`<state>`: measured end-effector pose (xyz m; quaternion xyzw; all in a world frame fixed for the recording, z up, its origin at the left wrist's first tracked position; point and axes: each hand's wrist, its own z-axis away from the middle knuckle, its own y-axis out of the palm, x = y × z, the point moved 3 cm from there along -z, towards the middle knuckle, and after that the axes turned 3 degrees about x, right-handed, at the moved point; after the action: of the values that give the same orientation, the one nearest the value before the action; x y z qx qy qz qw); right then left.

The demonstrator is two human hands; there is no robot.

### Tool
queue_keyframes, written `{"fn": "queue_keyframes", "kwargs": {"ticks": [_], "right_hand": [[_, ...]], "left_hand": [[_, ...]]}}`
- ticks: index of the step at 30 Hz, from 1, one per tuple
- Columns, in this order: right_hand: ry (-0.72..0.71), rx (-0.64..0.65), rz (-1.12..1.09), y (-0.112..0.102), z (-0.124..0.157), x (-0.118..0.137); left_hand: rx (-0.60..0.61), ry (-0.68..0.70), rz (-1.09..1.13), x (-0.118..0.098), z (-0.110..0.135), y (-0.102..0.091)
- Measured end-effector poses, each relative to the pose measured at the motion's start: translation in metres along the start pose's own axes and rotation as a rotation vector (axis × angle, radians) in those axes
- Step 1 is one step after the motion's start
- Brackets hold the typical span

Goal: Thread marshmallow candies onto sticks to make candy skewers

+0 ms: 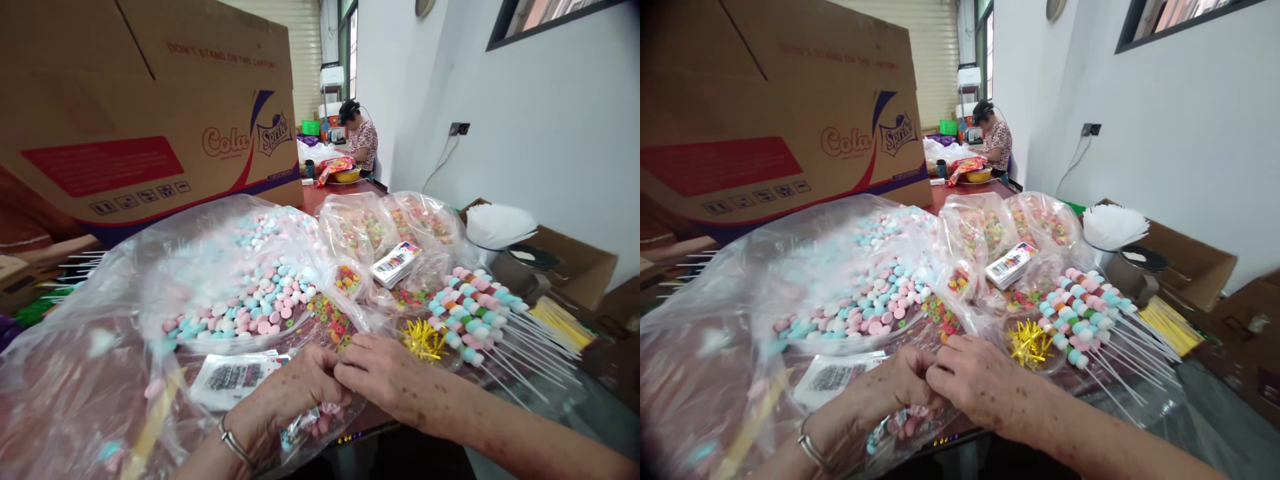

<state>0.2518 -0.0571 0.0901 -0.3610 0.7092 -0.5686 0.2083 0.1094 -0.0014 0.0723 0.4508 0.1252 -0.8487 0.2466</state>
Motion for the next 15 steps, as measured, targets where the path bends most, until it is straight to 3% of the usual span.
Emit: {"fn": "queue_keyframes", "kwargs": {"ticks": [3,5,8,10,13,15], "right_hand": [[-0.024,-0.035,0.050,0.004,-0.001,0.004],[-0.032,-0.099,0.136,0.010,-0.005,0.008],[0.045,-0.245,0.250,0.018,-0.013,0.004],[0.137,-0.349,0.306,0.019,-0.019,-0.007],[0.281,-0.483,0.311,0.012,-0.031,-0.028],[0.360,-0.583,0.187,0.005,-0.038,-0.033]], "left_hand": [[-0.032,-0.043,-0.072,0.001,-0.001,0.001],[-0.127,-0.006,-0.251,0.001,-0.004,0.001],[-0.497,0.299,-0.676,-0.004,-0.005,0.002],[-0.772,0.539,-0.844,-0.005,0.000,0.007],[-0.999,0.790,-0.785,-0.002,0.013,0.016],[-0.932,0.744,-0.522,0.003,0.015,0.015]]}}
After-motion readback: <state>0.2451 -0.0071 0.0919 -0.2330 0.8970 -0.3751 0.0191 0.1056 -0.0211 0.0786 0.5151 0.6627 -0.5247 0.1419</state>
